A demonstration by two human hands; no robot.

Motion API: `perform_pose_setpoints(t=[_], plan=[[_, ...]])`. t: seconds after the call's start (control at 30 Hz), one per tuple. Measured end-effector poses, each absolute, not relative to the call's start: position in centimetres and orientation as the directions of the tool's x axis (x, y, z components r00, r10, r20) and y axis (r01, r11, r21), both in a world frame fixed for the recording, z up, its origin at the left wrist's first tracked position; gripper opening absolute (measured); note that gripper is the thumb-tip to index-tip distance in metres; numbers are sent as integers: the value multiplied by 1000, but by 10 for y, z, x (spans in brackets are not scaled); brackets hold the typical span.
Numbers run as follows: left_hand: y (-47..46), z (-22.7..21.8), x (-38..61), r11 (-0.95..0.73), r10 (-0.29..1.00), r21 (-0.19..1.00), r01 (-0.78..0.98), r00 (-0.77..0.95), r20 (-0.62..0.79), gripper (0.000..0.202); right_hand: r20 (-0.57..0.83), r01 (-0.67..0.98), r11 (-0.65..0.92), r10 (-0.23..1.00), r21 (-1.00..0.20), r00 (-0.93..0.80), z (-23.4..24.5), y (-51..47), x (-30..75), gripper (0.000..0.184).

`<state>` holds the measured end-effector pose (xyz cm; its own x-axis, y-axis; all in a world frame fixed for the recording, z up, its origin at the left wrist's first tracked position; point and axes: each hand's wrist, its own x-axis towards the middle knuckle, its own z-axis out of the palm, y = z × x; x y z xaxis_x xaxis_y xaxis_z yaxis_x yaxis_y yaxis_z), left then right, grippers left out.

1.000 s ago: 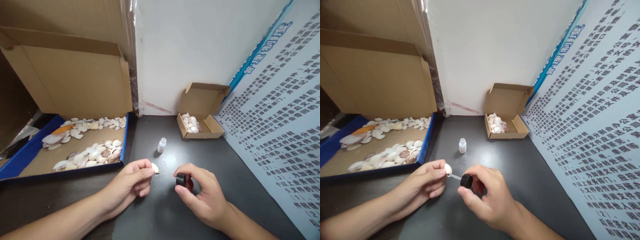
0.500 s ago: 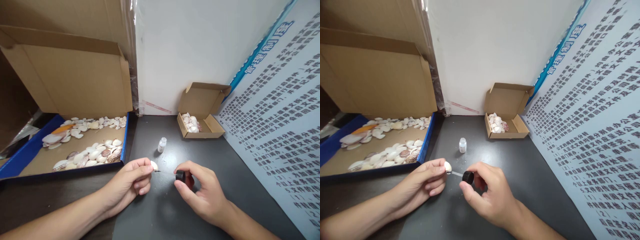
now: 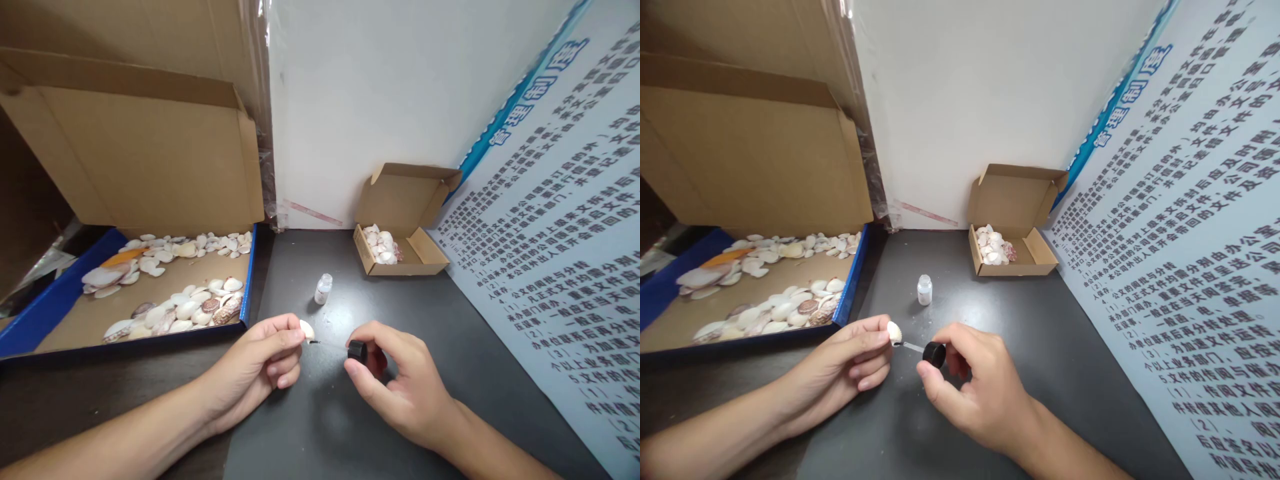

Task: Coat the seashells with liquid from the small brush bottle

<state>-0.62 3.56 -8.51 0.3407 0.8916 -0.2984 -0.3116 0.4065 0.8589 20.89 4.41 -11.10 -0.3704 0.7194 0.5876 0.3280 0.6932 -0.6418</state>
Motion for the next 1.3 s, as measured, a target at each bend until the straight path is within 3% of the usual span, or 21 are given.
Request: perform_pose_setpoints(t=[0.37,0.5,0.7,0.87,1.03,1.2,1.3], plan=[[36,-86,-7,441,865,841,-314,397,-306,10,523,328,634,769,-701,-367,-111,47,207,11],[36,-85,-7,437,864,845,-306,404,-301,10,506,365,598,800,-714,-322,-110,48,208,12],[36,-84,-7,434,852,856,-279,436,-290,11,488,278,595,791,-754,-369,-110,47,210,17],[36,-83,-6,434,846,862,-262,447,-290,10,472,337,562,823,-755,-316,-112,48,209,16],[36,-84,-7,434,843,863,-257,455,-289,10,459,268,565,808,-780,-369,-111,50,209,23],[36,-84,-7,433,836,869,-239,467,-288,10,423,346,518,850,-782,-314,-112,49,208,16],[36,-85,-8,433,835,869,-239,469,-287,10,445,278,541,828,-794,-341,-113,49,210,20]])
